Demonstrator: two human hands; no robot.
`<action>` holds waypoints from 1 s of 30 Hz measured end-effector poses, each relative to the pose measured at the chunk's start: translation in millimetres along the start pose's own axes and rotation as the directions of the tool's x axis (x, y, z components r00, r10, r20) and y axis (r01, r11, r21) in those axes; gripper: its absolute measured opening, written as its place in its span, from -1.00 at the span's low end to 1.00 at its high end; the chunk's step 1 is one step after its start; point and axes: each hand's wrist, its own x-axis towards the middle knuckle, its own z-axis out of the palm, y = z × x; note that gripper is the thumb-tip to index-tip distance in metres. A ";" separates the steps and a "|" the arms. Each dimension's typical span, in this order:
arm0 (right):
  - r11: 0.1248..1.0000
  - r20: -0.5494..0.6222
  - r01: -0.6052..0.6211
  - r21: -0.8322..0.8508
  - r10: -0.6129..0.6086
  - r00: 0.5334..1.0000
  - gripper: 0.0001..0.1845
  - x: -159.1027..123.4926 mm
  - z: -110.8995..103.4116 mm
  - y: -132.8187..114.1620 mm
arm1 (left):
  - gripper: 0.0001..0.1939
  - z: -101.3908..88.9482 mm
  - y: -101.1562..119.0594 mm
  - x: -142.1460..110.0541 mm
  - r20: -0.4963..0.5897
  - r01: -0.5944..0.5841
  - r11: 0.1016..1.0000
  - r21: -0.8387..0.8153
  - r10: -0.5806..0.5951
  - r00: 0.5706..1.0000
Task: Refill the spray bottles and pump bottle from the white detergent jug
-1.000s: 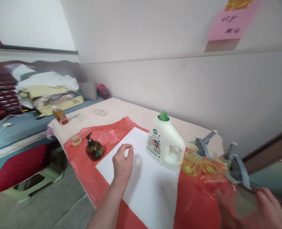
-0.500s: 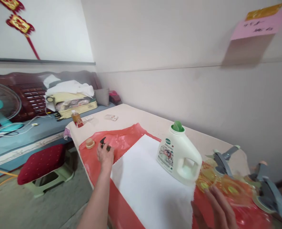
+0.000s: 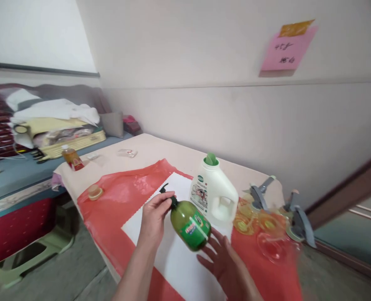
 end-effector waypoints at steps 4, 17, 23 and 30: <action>0.965 0.237 -0.193 0.176 0.149 0.960 -0.32 -8.1 8.6 -9.7 | -0.85 25.2 -7.4 -15.5 0.183 0.059 0.998 -0.019 -0.055 0.982; 0.386 0.263 0.532 -0.754 -0.566 0.782 -0.06 -3.2 -2.4 12.4 | -0.65 27.2 -21.3 -5.3 -0.207 -0.023 1.000 0.011 0.025 0.978; 0.411 0.161 0.467 -0.783 -0.591 0.790 -0.09 3.5 -3.8 16.4 | -0.61 -3.8 -0.5 18.2 -0.556 -0.246 0.963 -0.109 0.146 0.819; 0.650 0.050 0.359 -0.669 -0.443 0.895 -0.12 13.1 -6.0 30.1 | -0.63 -25.7 6.6 24.9 -0.625 -0.271 0.946 -0.179 0.104 0.773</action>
